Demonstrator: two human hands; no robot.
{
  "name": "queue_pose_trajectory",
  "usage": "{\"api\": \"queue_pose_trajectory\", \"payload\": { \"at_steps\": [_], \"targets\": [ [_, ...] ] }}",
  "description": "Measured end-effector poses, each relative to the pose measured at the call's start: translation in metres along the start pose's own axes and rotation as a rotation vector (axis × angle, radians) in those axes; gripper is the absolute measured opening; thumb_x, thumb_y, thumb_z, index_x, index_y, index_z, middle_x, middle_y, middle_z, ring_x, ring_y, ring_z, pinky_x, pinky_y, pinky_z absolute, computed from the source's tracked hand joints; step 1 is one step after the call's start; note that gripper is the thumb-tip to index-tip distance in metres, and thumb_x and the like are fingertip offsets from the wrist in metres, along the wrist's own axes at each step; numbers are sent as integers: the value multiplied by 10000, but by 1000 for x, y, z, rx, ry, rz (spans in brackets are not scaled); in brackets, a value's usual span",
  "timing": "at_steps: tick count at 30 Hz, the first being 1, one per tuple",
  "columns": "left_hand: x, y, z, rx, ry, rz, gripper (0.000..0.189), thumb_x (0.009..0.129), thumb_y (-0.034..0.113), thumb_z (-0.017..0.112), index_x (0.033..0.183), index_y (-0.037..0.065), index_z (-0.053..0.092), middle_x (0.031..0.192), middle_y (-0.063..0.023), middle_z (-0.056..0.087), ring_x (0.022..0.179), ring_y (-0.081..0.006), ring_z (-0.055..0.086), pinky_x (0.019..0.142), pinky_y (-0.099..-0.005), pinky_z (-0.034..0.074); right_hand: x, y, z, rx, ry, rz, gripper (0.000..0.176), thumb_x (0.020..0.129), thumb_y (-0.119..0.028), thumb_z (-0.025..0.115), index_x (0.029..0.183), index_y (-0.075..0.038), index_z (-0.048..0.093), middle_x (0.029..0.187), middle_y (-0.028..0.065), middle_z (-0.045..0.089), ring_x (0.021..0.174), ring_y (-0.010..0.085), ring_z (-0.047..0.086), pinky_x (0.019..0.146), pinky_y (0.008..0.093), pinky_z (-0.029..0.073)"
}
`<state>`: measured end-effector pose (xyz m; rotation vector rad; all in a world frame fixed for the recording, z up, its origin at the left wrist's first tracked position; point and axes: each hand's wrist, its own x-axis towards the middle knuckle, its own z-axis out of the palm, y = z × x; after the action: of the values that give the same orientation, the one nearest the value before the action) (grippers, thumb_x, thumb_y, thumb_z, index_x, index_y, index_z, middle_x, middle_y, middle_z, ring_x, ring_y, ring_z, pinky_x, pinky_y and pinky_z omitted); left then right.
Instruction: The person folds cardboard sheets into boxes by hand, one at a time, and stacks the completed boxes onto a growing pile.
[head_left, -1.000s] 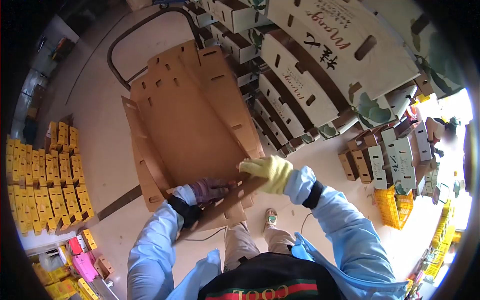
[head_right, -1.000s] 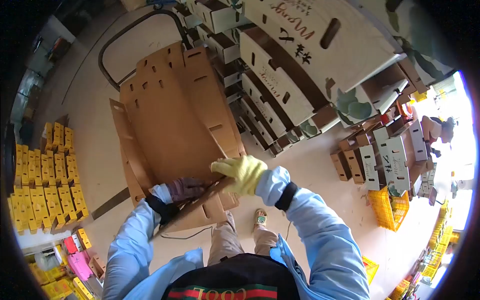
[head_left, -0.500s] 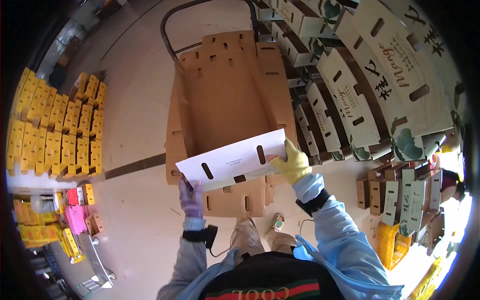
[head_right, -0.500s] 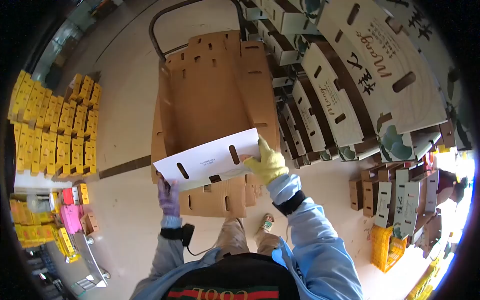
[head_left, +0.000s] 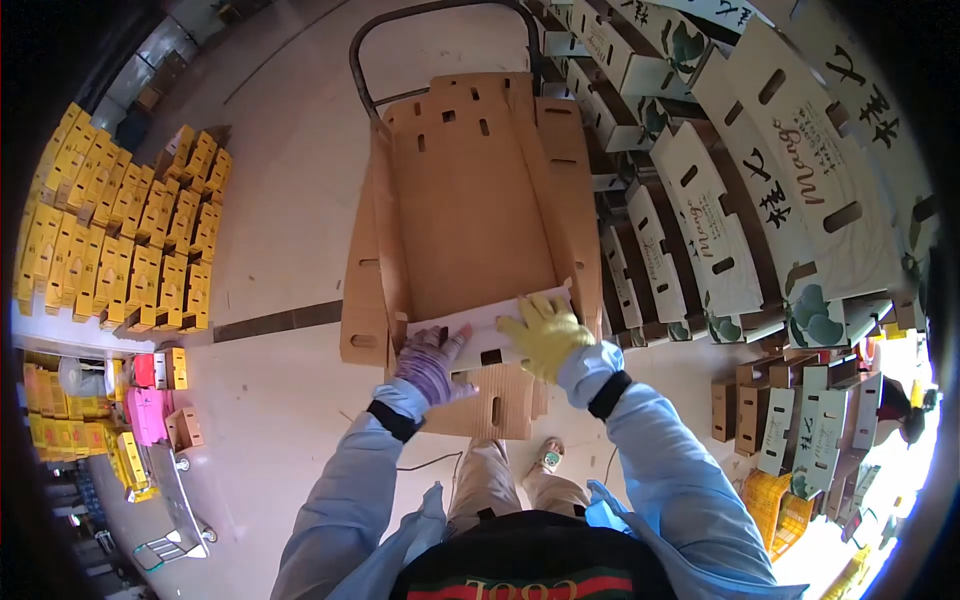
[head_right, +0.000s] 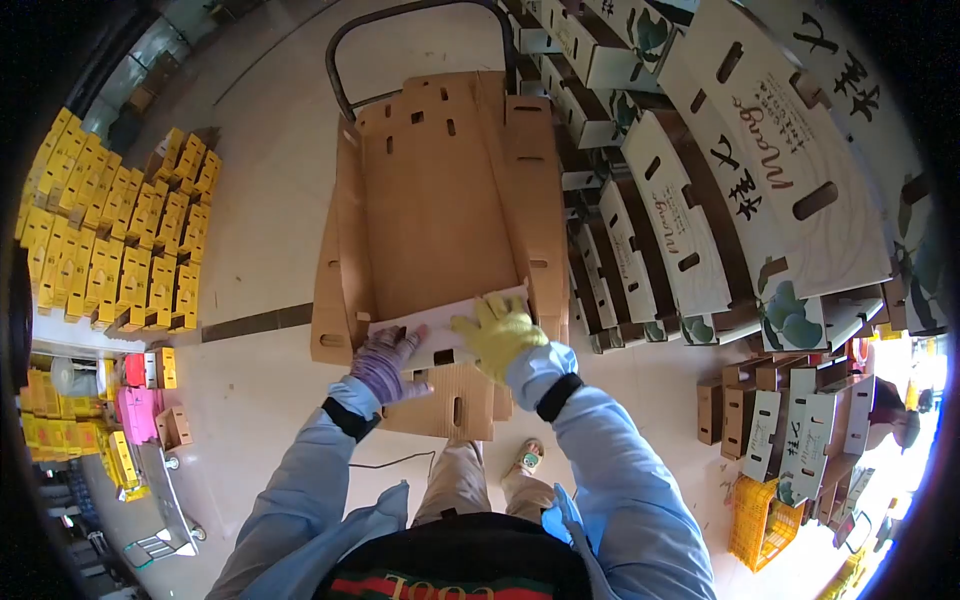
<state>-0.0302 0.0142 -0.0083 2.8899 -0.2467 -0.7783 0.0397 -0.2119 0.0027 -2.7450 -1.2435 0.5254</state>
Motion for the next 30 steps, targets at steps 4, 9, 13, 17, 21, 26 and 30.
{"api": "queue_pose_trajectory", "payload": {
  "at_steps": [4, 9, 13, 17, 21, 26, 30],
  "targets": [
    [-17, 18, 38, 94, 178, -109, 980, 704, 539, 700, 1502, 276, 194, 1473, -244, 296, 1343, -464, 284, 1116, -559, 183, -22, -11, 27, -68, 382, -23, 509, 802, -306, 629, 1287, -179, 540, 1301, 227, 496, 1249, 393, 420, 1014, 567, 310],
    [-23, 27, 91, -1, 8, -141, 706, 807, 193, 565, 1464, 204, 307, 1431, -227, 357, 1325, -428, 329, 1112, -532, 226, -48, -27, 72, 46, 258, -40, 413, 817, -289, 585, 1209, -157, 587, 1215, 232, 547, 1190, 401, 463, 983, 569, 328],
    [-17, 11, 42, -53, -60, -45, 665, 835, 253, 570, 1454, 211, 333, 1414, -223, 399, 1324, -388, 362, 1116, -469, 256, -28, -10, 52, 131, -4, -86, 455, 756, -321, 658, 1174, -152, 598, 1218, 223, 538, 1174, 397, 465, 992, 559, 316],
    [10, -30, 26, -306, -258, 11, 721, 861, 524, 558, 1432, 126, 369, 1426, -215, 409, 1336, -352, 371, 1110, -411, 286, -43, -20, -26, -113, 347, 83, 644, 622, -357, 788, 1185, -114, 590, 1338, 245, 446, 1234, 404, 407, 1012, 525, 310],
    [23, -15, -21, -440, 13, 103, 1013, 773, 739, 524, 1442, 9, 306, 1503, -227, 268, 1398, -359, 246, 1146, -429, 213, -43, -51, 31, -14, 513, 160, 518, 696, -294, 759, 1152, -101, 608, 1305, 325, 432, 1201, 387, 433, 976, 497, 377],
    [85, 27, -65, -402, 313, -189, 886, 804, 525, 623, 1468, 85, 235, 1455, -208, 362, 1328, -362, 376, 1075, -443, 344, -64, -165, 80, 775, 139, -767, 360, 798, -129, 590, 1151, -75, 548, 1012, 127, 584, 825, 328, 607, 683, 408, 507],
    [91, 54, -40, -236, 146, -56, 328, 872, 249, 542, 1179, 133, 534, 1151, -144, 610, 1075, -331, 582, 847, -455, 489, -67, -124, 103, 817, 178, -457, 253, 797, -178, 616, 970, 6, 630, 832, 149, 615, 729, 280, 631, 628, 357, 517]
  ]
}}
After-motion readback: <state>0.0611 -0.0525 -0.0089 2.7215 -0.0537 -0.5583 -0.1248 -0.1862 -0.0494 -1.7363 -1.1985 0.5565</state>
